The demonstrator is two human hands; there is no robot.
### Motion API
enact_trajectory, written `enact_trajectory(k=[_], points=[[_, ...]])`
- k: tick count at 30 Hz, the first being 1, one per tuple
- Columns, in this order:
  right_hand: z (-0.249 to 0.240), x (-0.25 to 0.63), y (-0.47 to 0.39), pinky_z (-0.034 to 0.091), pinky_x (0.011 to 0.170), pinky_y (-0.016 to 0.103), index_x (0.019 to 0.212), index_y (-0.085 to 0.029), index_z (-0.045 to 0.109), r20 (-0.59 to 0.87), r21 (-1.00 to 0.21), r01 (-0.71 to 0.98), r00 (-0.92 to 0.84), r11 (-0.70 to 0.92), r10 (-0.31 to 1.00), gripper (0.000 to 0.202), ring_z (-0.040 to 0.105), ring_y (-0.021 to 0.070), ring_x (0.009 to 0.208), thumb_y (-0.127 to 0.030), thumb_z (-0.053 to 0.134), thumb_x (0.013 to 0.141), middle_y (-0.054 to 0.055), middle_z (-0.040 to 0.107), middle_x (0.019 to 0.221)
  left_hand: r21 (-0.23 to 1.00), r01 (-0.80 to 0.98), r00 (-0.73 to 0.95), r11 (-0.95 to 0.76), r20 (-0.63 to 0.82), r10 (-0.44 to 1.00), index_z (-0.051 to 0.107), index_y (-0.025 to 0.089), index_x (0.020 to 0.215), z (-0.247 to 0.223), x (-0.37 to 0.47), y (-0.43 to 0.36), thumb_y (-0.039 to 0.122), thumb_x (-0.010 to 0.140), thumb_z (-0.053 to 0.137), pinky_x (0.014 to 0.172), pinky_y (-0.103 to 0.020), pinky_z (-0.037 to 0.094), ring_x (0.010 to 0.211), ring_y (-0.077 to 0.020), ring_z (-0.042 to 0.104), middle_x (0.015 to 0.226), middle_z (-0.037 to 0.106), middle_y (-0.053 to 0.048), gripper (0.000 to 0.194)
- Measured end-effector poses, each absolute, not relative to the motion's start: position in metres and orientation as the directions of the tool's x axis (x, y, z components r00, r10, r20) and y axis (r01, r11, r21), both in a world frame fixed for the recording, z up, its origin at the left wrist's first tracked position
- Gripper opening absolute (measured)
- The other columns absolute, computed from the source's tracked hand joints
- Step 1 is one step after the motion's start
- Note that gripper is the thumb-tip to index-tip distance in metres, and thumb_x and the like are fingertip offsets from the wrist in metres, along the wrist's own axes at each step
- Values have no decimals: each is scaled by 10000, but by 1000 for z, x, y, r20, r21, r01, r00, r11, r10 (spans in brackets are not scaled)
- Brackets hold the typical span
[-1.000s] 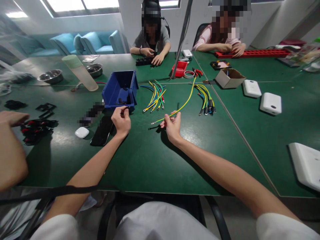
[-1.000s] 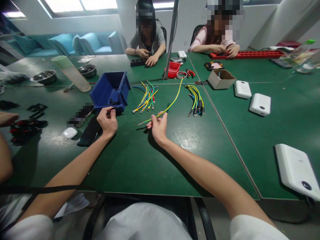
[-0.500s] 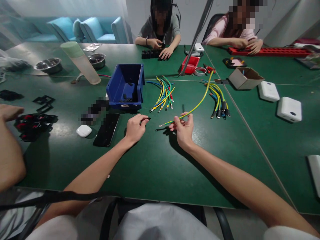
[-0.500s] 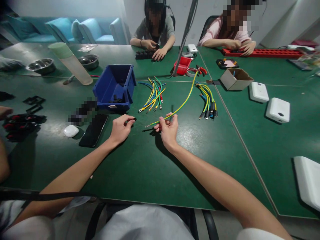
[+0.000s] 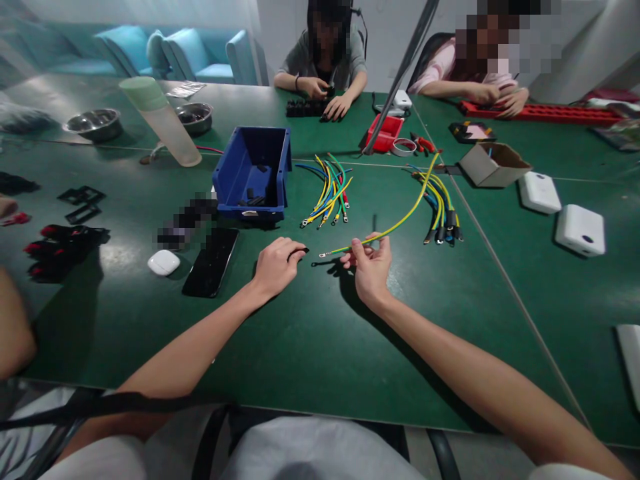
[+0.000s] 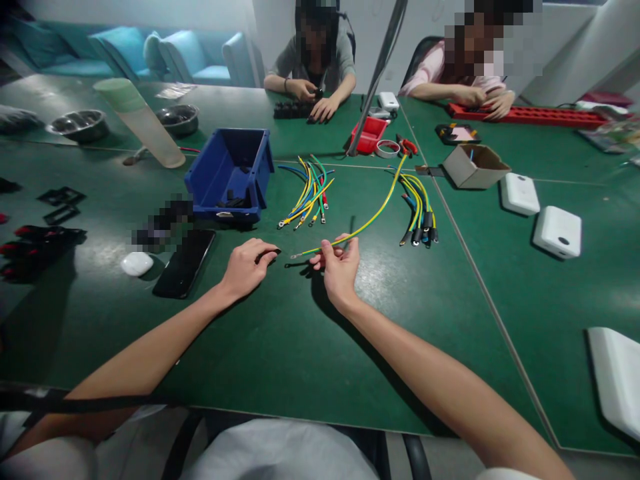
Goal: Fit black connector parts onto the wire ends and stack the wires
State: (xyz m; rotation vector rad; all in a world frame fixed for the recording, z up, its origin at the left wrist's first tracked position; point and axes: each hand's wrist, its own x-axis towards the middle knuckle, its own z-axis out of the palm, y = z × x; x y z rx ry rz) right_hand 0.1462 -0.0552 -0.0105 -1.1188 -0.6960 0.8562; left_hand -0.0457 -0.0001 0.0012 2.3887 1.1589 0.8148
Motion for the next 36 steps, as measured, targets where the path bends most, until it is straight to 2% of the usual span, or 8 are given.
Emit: enact_trajectory(k=[8, 14, 25, 36], points=[[-9, 145, -55, 462, 409, 169, 934, -255, 358, 43, -959, -222, 504, 177, 862, 376, 603, 117, 480, -364, 688, 789, -90, 549, 586, 558, 555, 545, -616, 315, 777, 682, 257, 942, 1, -44, -4, 211, 885, 533, 759, -360, 485, 846, -206, 615, 867, 695, -44, 166], [-9, 145, -55, 447, 405, 162, 910, -249, 365, 61, -954, -226, 495, 196, 867, 355, 588, 106, 472, -343, 688, 799, -82, 569, 600, 581, 534, 547, -614, 316, 775, 665, 250, 882, 3, -44, -5, 203, 869, 565, 741, -360, 485, 818, -204, 613, 841, 691, -36, 111], [-12, 146, -56, 446, 404, 162, 909, -238, 378, 100, -958, -189, 480, 214, 872, 359, 592, 110, 461, -369, 695, 801, -82, 589, 580, 541, 550, 557, -637, 330, 762, 608, 173, 834, 2, -44, -6, 110, 866, 519, 742, -317, 448, 814, -180, 578, 843, 654, -35, 114], [-10, 144, -58, 438, 396, 161, 914, -235, 379, 106, -963, -171, 474, 210, 874, 362, 588, 109, 443, -351, 701, 797, -81, 599, 583, 503, 552, 577, -665, 345, 740, 632, 176, 900, -3, -45, -8, 171, 886, 522, 770, -331, 468, 836, -189, 578, 858, 652, -46, 111]])
